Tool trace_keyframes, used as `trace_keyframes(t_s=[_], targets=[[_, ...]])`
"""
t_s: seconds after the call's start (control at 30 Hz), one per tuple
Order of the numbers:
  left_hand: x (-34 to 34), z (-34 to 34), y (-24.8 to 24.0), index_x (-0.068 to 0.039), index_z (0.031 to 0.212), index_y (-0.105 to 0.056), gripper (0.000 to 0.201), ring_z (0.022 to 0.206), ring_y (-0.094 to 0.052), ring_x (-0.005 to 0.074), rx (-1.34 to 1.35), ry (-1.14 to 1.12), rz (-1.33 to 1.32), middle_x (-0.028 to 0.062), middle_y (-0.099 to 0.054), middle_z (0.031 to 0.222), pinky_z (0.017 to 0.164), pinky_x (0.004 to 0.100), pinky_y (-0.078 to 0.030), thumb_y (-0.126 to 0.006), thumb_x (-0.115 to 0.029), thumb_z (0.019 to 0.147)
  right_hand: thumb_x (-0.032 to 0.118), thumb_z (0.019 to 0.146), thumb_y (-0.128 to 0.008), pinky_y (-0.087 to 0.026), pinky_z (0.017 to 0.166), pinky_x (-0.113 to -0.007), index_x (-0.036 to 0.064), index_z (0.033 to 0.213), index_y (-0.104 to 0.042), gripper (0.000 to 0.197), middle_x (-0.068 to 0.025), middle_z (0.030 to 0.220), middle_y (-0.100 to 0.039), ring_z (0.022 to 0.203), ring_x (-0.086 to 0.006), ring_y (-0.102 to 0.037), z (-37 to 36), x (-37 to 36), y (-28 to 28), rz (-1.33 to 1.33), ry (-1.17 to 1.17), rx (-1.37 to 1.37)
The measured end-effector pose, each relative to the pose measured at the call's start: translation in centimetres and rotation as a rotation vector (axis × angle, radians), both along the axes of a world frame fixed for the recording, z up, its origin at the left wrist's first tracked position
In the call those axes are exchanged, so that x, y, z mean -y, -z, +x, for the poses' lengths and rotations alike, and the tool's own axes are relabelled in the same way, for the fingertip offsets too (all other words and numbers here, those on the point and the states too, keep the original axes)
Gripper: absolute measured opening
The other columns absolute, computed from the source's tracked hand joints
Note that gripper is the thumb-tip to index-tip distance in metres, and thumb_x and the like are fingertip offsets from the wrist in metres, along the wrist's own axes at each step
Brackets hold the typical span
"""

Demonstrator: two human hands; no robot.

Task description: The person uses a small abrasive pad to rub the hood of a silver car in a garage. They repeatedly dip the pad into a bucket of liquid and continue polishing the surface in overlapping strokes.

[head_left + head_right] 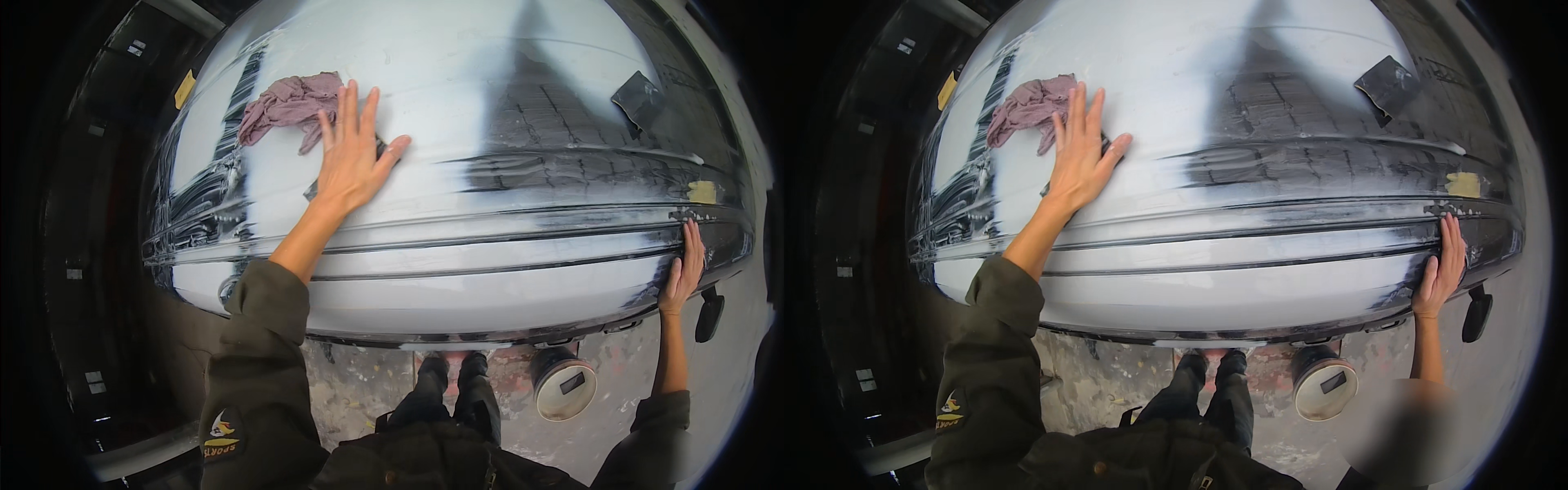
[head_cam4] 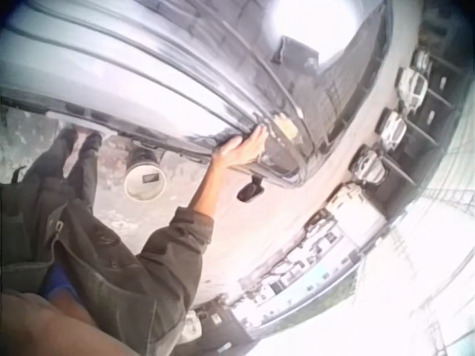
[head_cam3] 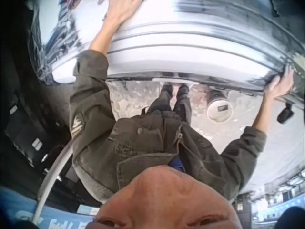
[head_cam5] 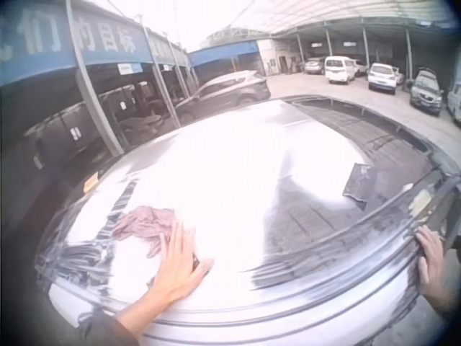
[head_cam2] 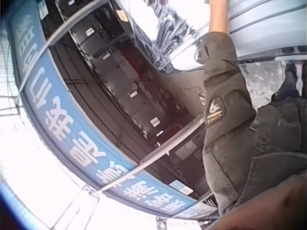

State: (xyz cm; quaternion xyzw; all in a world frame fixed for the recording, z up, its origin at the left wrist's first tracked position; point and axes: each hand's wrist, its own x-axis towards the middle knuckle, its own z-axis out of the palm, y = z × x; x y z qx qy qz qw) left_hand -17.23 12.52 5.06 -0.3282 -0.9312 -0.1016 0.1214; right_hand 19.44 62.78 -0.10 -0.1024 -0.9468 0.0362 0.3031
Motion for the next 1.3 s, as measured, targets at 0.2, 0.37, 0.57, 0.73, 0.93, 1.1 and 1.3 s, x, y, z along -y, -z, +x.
trace_keyframes(t_s=[0.2,0.37,0.57,0.73,0.93,1.1,1.3], targets=[[-16.9,3.7,0.4,-0.003,0.169,-0.032,0.094,0.167,-0.012,0.0414,0.004,0.269,0.207,0.0290,-0.019,0.177,0.134,0.0600,-0.007,-0.047,-0.071,0.106,0.033,0.108,-0.036,-0.030,0.128,-0.049,-0.0033,0.152,-0.057,0.061,-0.0183,0.160,-0.057,0.151,-0.0381,-0.048,-0.7,0.6,0.0,-0.003,-0.029,-0.033],[-27.5,7.8,1.7,-0.004,0.165,-0.041,0.086,0.166,-0.018,0.0379,-0.063,0.540,0.383,0.0234,-0.029,0.175,0.135,0.0565,-0.014,-0.047,-0.068,0.107,0.033,0.108,-0.037,-0.029,0.128,-0.048,-0.0011,0.153,-0.057,0.060,-0.0163,0.161,-0.056,0.152,-0.0358,-0.048,-0.6,0.1,0.2,-0.009,-0.025,-0.030],[-9.8,4.7,0.0,-0.006,0.170,-0.030,0.077,0.167,-0.018,0.0384,-0.020,0.392,0.028,0.0200,-0.019,0.180,0.135,0.0556,-0.014,-0.056,-0.044,0.108,0.035,0.105,-0.041,-0.030,0.127,-0.047,0.0017,0.150,-0.061,0.059,-0.0144,0.158,-0.059,0.152,-0.0332,-0.050,0.2,0.3,-0.6,-0.013,0.027,-0.048],[-11.8,6.7,-0.9,-0.007,0.169,-0.034,0.075,0.166,-0.020,0.0390,0.012,0.361,0.009,0.0224,-0.024,0.178,0.134,0.0556,-0.017,-0.057,-0.046,0.109,0.032,0.102,-0.046,-0.031,0.127,-0.047,0.0019,0.146,-0.064,0.057,-0.0145,0.156,-0.061,0.151,-0.0331,-0.051,-0.7,1.6,-0.7,-0.064,0.025,-0.080],[-30.8,10.4,0.7,-0.007,0.166,-0.038,0.070,0.163,-0.027,0.0395,-0.118,0.547,0.237,0.0255,-0.030,0.174,0.134,0.0539,-0.021,-0.052,-0.048,0.111,0.028,0.099,-0.048,-0.032,0.126,-0.048,0.0030,0.144,-0.066,0.055,-0.0150,0.154,-0.062,0.150,-0.0330,-0.052,-1.1,1.6,-0.9,-0.069,0.016,-0.109],[-26.6,9.3,0.3,-0.007,0.166,-0.038,0.068,0.164,-0.025,0.0393,-0.081,0.489,0.145,0.0236,-0.029,0.175,0.134,0.0535,-0.020,-0.051,-0.046,0.112,0.024,0.096,-0.051,-0.033,0.126,-0.049,0.0039,0.144,-0.066,0.054,-0.0134,0.153,-0.063,0.148,-0.0328,-0.054,-1.1,1.4,-0.5,-0.081,-0.003,-0.119],[-12.3,6.4,-0.5,-0.005,0.168,-0.035,0.065,0.166,-0.019,0.0419,0.007,0.304,-0.071,0.0229,-0.023,0.178,0.134,0.0568,-0.014,-0.051,-0.025,0.109,0.021,0.089,-0.056,-0.038,0.123,-0.050,0.0057,0.140,-0.069,0.054,-0.0121,0.150,-0.066,0.144,-0.0320,-0.058,-0.2,1.2,-0.9,-0.098,0.044,-0.140]])
